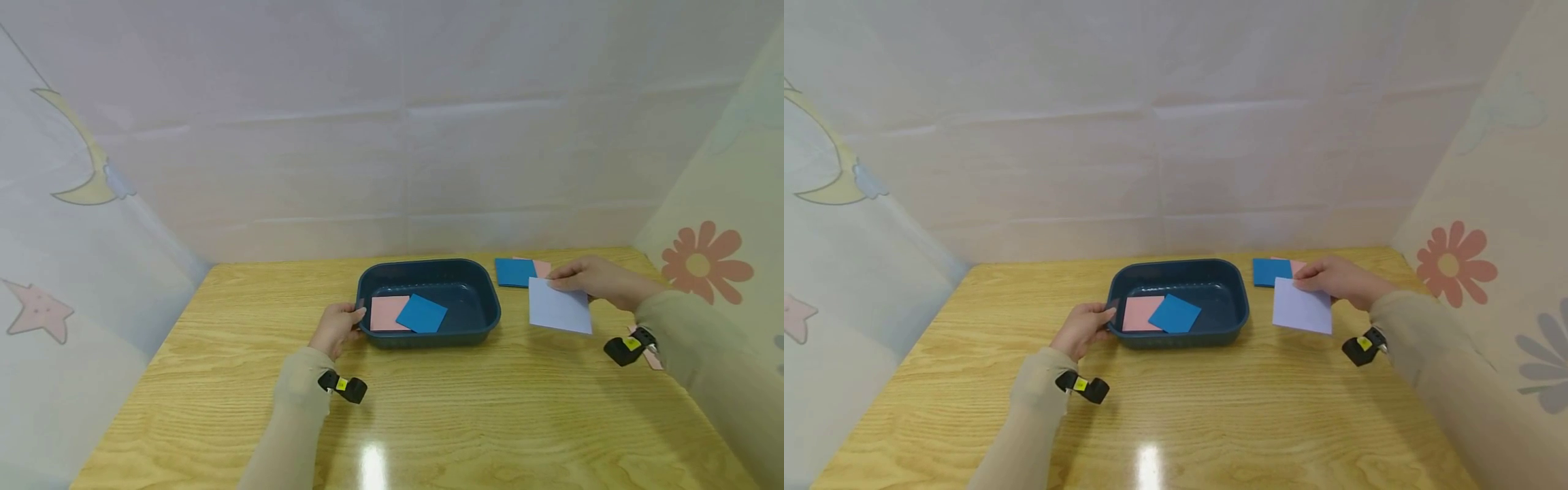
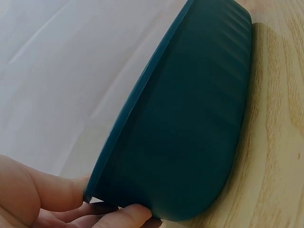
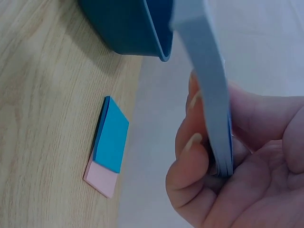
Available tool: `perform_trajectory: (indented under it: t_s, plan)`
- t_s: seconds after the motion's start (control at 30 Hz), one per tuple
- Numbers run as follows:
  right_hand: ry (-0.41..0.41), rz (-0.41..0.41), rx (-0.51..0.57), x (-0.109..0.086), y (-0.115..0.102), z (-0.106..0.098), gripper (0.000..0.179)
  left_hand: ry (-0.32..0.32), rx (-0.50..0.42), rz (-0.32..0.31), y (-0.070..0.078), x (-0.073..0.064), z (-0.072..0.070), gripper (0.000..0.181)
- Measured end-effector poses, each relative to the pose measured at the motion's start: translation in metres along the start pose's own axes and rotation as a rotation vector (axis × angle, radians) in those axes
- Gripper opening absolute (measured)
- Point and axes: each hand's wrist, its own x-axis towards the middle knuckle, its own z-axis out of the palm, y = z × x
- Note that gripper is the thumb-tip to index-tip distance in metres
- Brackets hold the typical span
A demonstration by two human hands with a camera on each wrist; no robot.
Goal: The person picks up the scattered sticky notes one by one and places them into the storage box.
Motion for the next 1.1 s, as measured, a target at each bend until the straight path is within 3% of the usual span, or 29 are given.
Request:
perform_trajectory:
  t_s: [1.1]
  plan:
    - [-0.010, -0.024, 0.029, 0.019, -0.033, 0.007, 0.043, -0.002, -0.009, -0.010, 0.001, -0.002, 0.001, 0.031]
